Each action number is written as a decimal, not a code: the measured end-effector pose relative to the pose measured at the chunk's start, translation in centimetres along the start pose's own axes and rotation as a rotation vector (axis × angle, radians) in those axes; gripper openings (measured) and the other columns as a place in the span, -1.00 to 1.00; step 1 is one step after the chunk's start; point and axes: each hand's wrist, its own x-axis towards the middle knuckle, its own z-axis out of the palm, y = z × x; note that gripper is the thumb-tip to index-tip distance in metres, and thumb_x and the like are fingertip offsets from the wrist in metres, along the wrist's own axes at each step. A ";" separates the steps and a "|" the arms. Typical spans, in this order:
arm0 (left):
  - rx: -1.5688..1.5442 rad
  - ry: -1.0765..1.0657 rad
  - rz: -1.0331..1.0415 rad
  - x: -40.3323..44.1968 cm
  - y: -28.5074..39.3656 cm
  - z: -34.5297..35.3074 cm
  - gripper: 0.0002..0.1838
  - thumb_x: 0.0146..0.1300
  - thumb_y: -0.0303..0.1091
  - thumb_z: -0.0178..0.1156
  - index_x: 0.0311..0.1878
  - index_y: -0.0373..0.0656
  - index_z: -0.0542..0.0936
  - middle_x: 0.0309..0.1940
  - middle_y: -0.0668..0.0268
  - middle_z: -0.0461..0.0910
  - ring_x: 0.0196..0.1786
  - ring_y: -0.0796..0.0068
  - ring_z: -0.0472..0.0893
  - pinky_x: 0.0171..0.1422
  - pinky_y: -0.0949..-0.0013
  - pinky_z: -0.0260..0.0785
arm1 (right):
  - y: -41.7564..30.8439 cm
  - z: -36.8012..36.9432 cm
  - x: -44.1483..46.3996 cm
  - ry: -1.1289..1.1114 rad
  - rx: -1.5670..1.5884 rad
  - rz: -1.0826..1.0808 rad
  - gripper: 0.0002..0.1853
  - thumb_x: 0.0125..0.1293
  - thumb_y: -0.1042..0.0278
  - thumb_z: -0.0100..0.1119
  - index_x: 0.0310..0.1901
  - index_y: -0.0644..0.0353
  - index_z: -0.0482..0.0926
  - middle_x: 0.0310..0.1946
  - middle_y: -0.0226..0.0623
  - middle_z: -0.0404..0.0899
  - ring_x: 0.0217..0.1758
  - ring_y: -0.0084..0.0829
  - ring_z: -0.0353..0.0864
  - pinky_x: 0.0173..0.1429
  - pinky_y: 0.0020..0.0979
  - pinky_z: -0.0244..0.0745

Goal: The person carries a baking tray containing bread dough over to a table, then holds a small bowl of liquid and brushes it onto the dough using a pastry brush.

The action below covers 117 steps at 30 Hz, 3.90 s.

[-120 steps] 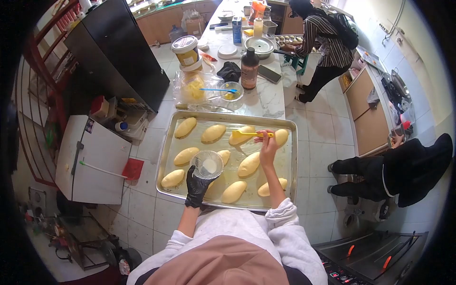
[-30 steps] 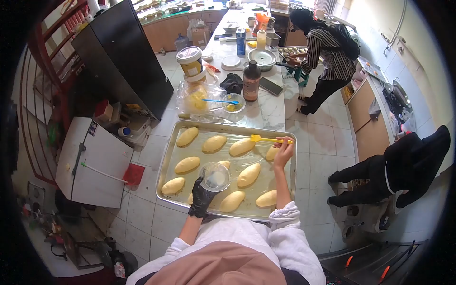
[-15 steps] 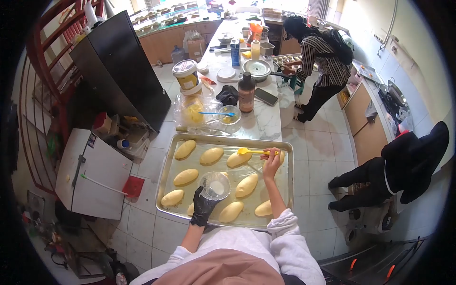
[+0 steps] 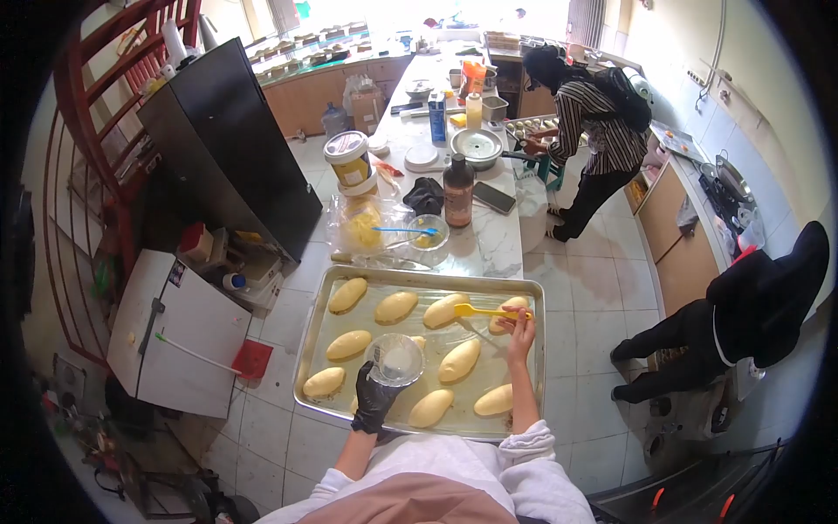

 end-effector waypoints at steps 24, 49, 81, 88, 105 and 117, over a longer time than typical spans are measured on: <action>0.051 0.052 -0.010 -0.2 -0.8 -1.3 -0.35 0.09 -0.07 0.06 0.25 -0.09 0.22 0.22 0.08 0.20 0.25 0.09 0.24 0.30 -0.08 0.09 | 1.8 -1.6 0.7 0.194 0.054 -0.002 -0.73 0.33 0.14 -0.03 -0.23 0.22 0.40 -0.38 -0.31 0.53 -0.44 -0.58 0.52 -0.28 -0.58 0.49; 0.627 -0.060 0.215 1.0 -1.2 -6.0 -0.34 0.11 -0.08 0.05 0.26 -0.12 0.18 0.20 0.07 0.22 0.23 0.09 0.26 0.32 -0.06 0.06 | 0.3 2.0 -1.9 0.016 -0.156 -0.113 -0.88 0.36 0.38 -0.11 -0.21 0.24 0.33 -0.31 -0.28 0.48 -0.22 -0.51 0.51 -0.02 -0.45 0.46; 0.366 -0.055 -0.060 1.3 -3.4 -0.9 -0.61 0.23 -0.20 0.02 0.04 -0.23 0.34 0.01 0.13 0.44 0.07 0.33 0.43 0.18 0.25 0.30 | -9.0 1.8 -8.7 0.054 -0.200 0.000 -0.78 0.34 0.30 -0.03 -0.25 0.34 0.43 -0.50 -0.27 0.55 -0.60 -0.60 0.50 -0.50 -0.61 0.44; 0.399 0.000 0.028 -0.3 -2.0 -1.6 -0.61 0.24 -0.20 0.01 0.05 -0.24 0.34 0.00 0.15 0.44 0.06 0.34 0.44 0.18 0.27 0.29 | -7.2 -1.0 -5.6 0.142 -0.254 -0.003 -0.76 0.35 0.28 -0.04 -0.26 0.34 0.43 -0.51 -0.27 0.55 -0.61 -0.61 0.48 -0.53 -0.61 0.42; 0.097 0.061 0.017 -2.3 -0.9 -3.4 -0.59 0.26 -0.18 -0.04 0.07 -0.26 0.34 0.00 0.16 0.44 0.06 0.32 0.42 0.19 0.25 0.26 | -6.1 1.0 -5.3 -0.149 -0.367 0.011 -0.77 0.35 0.30 -0.06 -0.27 0.34 0.44 -0.54 -0.31 0.56 -0.64 -0.64 0.47 -0.56 -0.63 0.38; 0.100 0.068 -0.022 -2.0 -0.3 -2.4 -0.43 0.14 -0.15 0.05 0.22 -0.09 0.25 0.19 0.11 0.25 0.24 0.11 0.26 0.26 -0.10 0.14 | -7.0 2.6 -4.6 -0.061 -0.334 -0.071 -0.78 0.34 0.30 -0.04 -0.29 0.31 0.45 -0.55 -0.34 0.56 -0.66 -0.67 0.41 -0.58 -0.62 0.33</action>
